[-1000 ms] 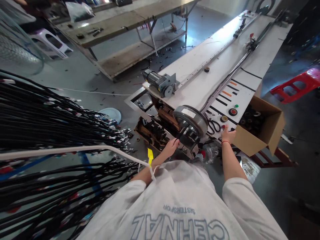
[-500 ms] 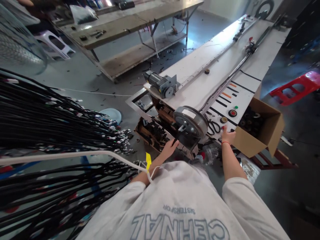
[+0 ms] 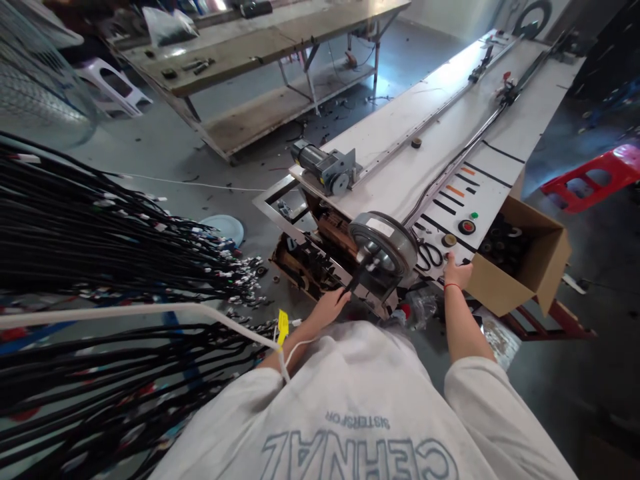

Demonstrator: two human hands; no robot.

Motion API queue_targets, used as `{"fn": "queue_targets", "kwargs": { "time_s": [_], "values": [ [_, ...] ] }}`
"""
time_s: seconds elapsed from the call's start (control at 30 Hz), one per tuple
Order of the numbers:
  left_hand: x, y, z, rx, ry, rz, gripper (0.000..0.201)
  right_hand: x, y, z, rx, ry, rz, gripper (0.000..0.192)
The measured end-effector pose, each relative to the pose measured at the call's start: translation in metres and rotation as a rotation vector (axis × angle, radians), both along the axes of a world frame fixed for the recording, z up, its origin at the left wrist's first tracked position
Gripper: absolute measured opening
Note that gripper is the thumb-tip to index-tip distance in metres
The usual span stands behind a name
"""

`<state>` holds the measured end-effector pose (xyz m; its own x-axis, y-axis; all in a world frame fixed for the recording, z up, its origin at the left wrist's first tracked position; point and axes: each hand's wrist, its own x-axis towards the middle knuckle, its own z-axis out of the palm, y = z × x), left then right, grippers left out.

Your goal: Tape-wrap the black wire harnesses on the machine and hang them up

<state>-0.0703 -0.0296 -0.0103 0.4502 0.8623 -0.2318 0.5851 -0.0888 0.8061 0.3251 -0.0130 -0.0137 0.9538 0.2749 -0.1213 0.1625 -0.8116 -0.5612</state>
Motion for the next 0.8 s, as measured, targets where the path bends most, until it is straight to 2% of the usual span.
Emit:
{"fn": "queue_targets", "kwargs": {
  "time_s": [0.17, 0.27, 0.33, 0.4, 0.5, 0.6, 0.7, 0.8],
  "values": [
    [0.01, 0.017, 0.006, 0.178, 0.074, 0.005, 0.029, 0.0, 0.0, 0.001, 0.024, -0.018, -0.014, 0.068],
    [0.008, 0.027, 0.007, 0.338, 0.066, 0.085, 0.028, 0.0, -0.001, 0.001, 0.018, -0.027, -0.01, 0.069],
    [0.007, 0.032, 0.006, 0.376, 0.044, 0.133, 0.03, -0.001, -0.001, 0.001, 0.013, -0.024, -0.008, 0.071],
    [0.009, 0.034, 0.004, 0.285, 0.0, 0.16, 0.038, -0.001, -0.001, 0.001, 0.015, -0.021, -0.011, 0.073],
    [0.017, 0.031, 0.0, -0.059, -0.174, 0.206, 0.056, 0.0, 0.0, -0.001, 0.022, -0.022, -0.019, 0.073],
    [0.024, 0.024, 0.001, -0.363, -0.411, 0.245, 0.062, 0.0, 0.0, -0.002, 0.026, -0.023, -0.021, 0.073],
    [0.024, 0.015, 0.006, -0.521, -0.599, 0.181, 0.055, -0.001, 0.0, -0.001, 0.029, -0.023, -0.019, 0.072],
    [0.016, 0.009, 0.008, -0.581, -0.59, 0.048, 0.049, -0.001, 0.0, 0.0, 0.031, -0.022, -0.018, 0.071]
  ]
}}
